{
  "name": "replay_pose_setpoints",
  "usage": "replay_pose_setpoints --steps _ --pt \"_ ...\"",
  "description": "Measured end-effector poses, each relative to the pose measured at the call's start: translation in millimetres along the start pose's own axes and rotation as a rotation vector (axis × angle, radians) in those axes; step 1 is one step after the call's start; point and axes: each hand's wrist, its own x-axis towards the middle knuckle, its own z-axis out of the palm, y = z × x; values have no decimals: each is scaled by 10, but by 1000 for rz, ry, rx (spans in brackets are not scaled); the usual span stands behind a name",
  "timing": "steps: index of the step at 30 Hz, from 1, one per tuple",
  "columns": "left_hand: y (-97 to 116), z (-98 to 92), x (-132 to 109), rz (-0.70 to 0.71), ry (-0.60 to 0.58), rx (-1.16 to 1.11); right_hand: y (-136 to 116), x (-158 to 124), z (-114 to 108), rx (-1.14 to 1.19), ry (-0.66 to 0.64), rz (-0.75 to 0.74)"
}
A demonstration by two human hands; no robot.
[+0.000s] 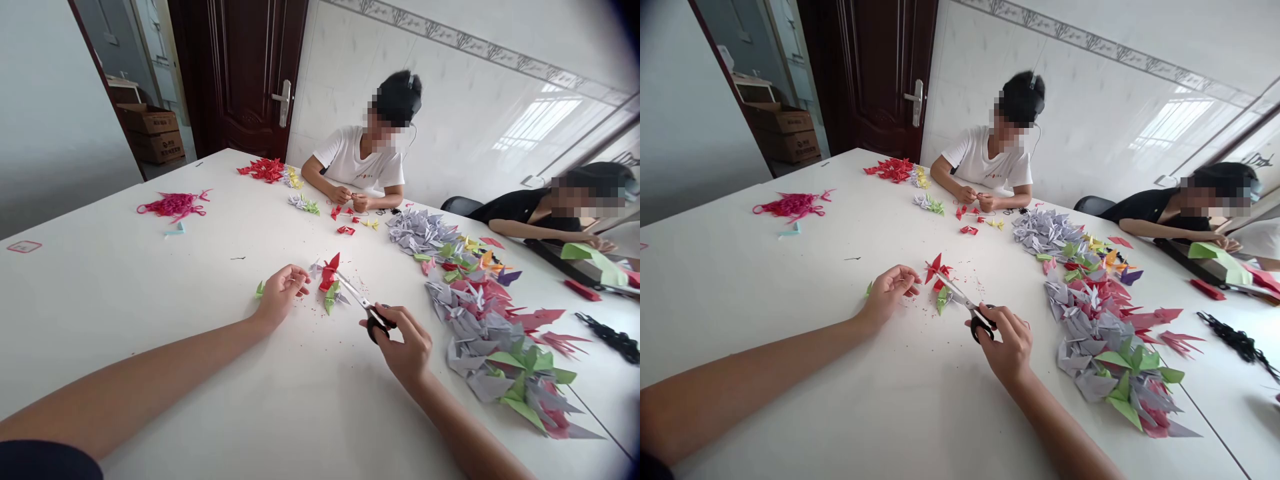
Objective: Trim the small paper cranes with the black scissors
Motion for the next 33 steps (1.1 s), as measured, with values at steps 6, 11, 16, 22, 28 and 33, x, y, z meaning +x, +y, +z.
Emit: replay_pose_setpoints --steps 6,11,16,22,28,33 --pt "15 -16 -10 16 26 17 276 741 230 -212 31 285" --pt "32 -19 0 27 43 31 604 1336 499 -346 -100 577" --pt "35 -11 -16 41 56 15 569 1176 511 -244 -141 578" --pt "42 -24 -20 143 196 13 212 679 307 -85 -215 493" --pt "32 -93 28 256 303 155 -127 180 51 0 -253 374" --pt "-41 -85 37 296 163 405 -16 -28 81 19 -157 348"
